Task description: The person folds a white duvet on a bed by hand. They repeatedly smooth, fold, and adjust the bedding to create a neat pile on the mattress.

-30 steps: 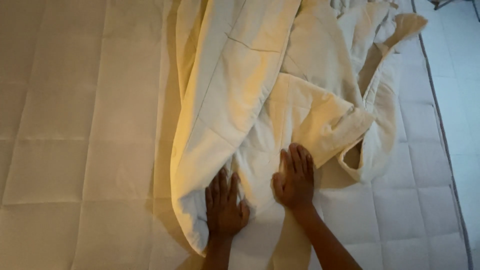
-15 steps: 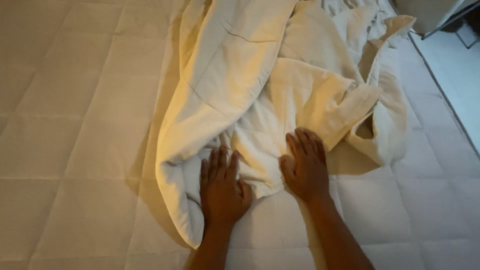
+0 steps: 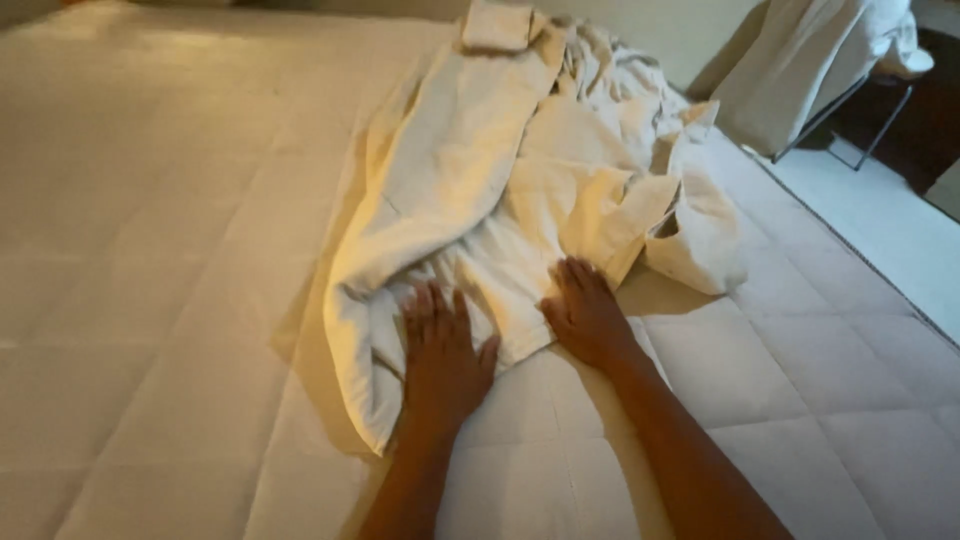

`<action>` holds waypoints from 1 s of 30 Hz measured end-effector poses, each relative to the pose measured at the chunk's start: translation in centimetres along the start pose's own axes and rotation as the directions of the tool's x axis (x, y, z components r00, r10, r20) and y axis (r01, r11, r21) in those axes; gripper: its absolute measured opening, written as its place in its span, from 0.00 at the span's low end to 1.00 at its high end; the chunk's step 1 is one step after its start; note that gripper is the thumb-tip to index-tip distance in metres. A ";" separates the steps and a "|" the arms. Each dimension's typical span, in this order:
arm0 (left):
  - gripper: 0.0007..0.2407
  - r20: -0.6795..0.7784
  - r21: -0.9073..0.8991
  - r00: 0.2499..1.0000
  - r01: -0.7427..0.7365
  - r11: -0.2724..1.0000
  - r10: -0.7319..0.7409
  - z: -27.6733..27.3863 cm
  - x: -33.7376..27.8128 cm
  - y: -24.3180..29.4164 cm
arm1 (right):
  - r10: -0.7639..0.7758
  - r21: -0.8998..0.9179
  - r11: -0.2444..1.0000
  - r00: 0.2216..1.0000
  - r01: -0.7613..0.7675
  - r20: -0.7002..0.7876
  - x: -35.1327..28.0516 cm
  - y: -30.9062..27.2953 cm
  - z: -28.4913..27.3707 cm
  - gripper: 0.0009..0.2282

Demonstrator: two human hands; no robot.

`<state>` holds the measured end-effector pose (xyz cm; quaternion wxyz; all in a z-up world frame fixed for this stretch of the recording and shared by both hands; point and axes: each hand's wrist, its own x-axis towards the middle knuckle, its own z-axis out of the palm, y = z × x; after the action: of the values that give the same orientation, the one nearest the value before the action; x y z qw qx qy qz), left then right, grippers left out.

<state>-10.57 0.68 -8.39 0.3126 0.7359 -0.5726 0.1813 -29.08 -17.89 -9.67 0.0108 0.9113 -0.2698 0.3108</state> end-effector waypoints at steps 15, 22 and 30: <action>0.27 0.106 -0.093 0.994 0.004 0.996 0.006 -1.1 0.0 0.8 | 0.082 0.001 0.997 0.992 -0.082 -0.094 1.2 -0.5 -0.5 0.29; 0.27 0.241 -0.076 0.958 0.180 0.981 -0.157 -0.9 3.4 1.4 | 0.128 -0.001 0.992 0.990 -0.128 -0.054 3.2 -2.7 -1.8 0.27; 0.29 0.102 -0.060 0.993 0.063 0.996 -0.057 2.4 2.7 0.3 | 0.152 -0.176 0.974 0.987 -0.141 0.048 3.2 -3.1 -1.8 0.29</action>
<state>-10.35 -2.93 -8.34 0.3117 0.7508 -0.5707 0.1165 -26.46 -16.47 -5.91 0.0582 0.8936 -0.3624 0.2584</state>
